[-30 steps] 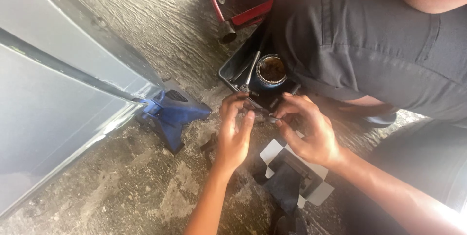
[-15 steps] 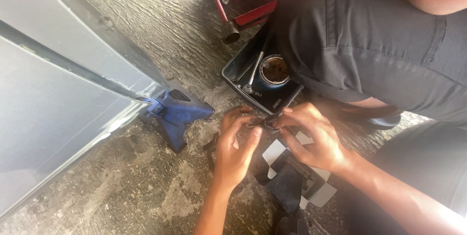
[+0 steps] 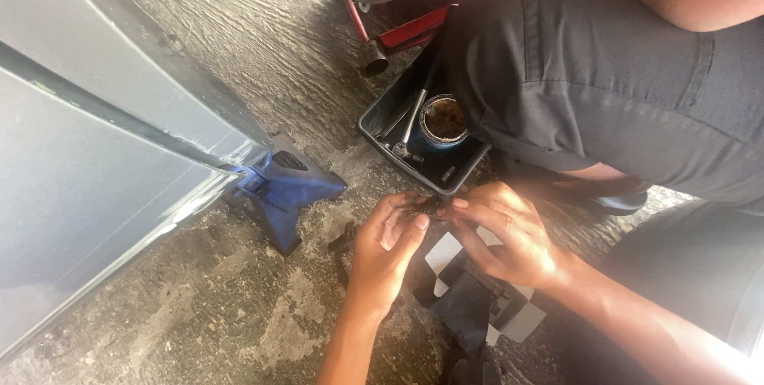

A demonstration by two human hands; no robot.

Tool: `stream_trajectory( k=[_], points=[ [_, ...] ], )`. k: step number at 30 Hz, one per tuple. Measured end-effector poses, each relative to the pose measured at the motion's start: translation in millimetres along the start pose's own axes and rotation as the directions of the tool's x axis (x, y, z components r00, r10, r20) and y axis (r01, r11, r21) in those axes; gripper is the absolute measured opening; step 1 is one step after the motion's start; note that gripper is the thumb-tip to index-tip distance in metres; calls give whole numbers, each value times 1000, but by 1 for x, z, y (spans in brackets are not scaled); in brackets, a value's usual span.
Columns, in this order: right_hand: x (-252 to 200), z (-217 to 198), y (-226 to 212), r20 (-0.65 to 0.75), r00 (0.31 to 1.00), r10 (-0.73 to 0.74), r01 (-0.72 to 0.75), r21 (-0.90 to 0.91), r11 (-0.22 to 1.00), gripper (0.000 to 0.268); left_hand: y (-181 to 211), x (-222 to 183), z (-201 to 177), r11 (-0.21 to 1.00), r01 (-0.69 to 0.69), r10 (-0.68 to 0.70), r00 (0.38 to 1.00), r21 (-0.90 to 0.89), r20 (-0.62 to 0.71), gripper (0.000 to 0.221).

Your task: The person is maintaining and repairing the brake assembly of a vehicle, specifically cleaning and greasing pins.

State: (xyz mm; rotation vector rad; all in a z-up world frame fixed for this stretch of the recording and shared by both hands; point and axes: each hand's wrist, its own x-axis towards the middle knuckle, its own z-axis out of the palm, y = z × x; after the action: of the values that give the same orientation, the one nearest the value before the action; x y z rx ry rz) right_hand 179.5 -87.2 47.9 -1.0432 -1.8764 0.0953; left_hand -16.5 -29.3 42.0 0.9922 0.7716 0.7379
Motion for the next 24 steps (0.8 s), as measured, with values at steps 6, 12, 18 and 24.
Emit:
stream_trajectory(
  k=[6, 12, 18, 24],
  points=[
    [-1, 1, -2, -37, 999, -4, 4, -14, 1000, 60, -12, 2, -7, 994, -45, 41, 999, -104, -35, 34],
    [-2, 3, -11, -65, 969, 240, -237, 52, 970, 45, -8, 1, -6, 982, -185, 182, 980, -27, -85, 37],
    [13, -4, -16, 67, 915, 397, -401, 70, 913, 31, -19, -5, 2, 895, -386, 408, 911, 225, -58, 33],
    [17, -2, -23, 77, 896, 436, -441, 59, 896, 28, 3, -9, 10, 680, -544, 595, 801, 491, 65, 39]
  ],
)
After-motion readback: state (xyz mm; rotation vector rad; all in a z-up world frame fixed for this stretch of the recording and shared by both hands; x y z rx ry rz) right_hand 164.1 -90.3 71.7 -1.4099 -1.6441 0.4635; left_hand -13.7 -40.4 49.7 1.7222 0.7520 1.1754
